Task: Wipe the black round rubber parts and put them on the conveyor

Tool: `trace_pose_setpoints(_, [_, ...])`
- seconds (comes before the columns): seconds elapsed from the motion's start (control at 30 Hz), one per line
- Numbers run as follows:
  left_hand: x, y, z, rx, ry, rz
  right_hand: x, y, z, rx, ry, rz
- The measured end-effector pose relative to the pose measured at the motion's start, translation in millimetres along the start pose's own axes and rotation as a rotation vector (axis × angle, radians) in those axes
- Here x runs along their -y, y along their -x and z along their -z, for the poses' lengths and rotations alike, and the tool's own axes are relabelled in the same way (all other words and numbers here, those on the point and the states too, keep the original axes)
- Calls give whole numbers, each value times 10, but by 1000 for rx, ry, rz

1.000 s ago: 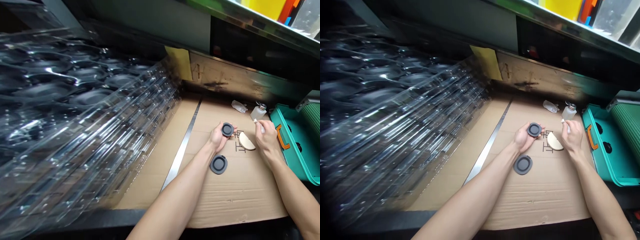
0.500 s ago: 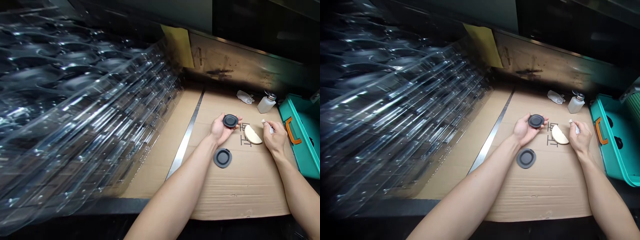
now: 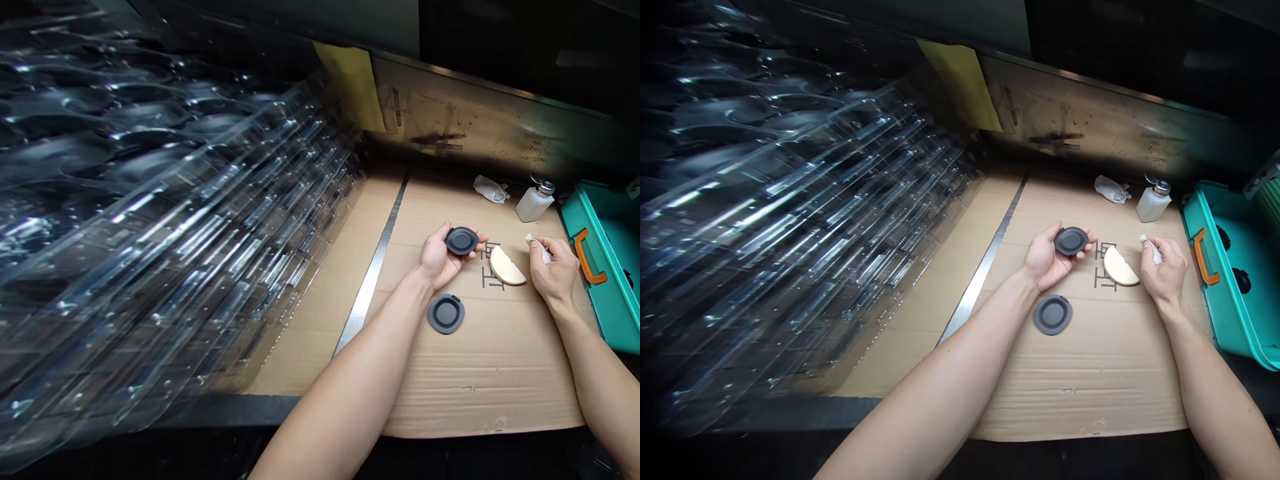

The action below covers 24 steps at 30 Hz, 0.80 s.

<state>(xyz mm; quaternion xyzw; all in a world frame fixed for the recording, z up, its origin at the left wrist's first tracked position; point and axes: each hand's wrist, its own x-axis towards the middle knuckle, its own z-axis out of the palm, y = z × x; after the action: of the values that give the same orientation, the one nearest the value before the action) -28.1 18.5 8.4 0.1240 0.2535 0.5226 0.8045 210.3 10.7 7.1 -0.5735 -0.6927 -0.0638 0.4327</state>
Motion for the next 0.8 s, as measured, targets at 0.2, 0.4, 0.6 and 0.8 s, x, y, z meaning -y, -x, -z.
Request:
trace_pose_setpoints(0.2, [9,23,-34,33,-51,13,-40,-7,-4,25,17,-41])
trace_pose_setpoints(0.4, [30,9,-8,78,-66,24,-13,-22,52,107,156,-46])
trace_pose_setpoints(0.6, [71,29,41,200,-75,113,670,76,-35,311,-19,240])
trace_pose_setpoints(0.8, [109,103,85,317,-97,112,878,138,-71,303,-190,211])
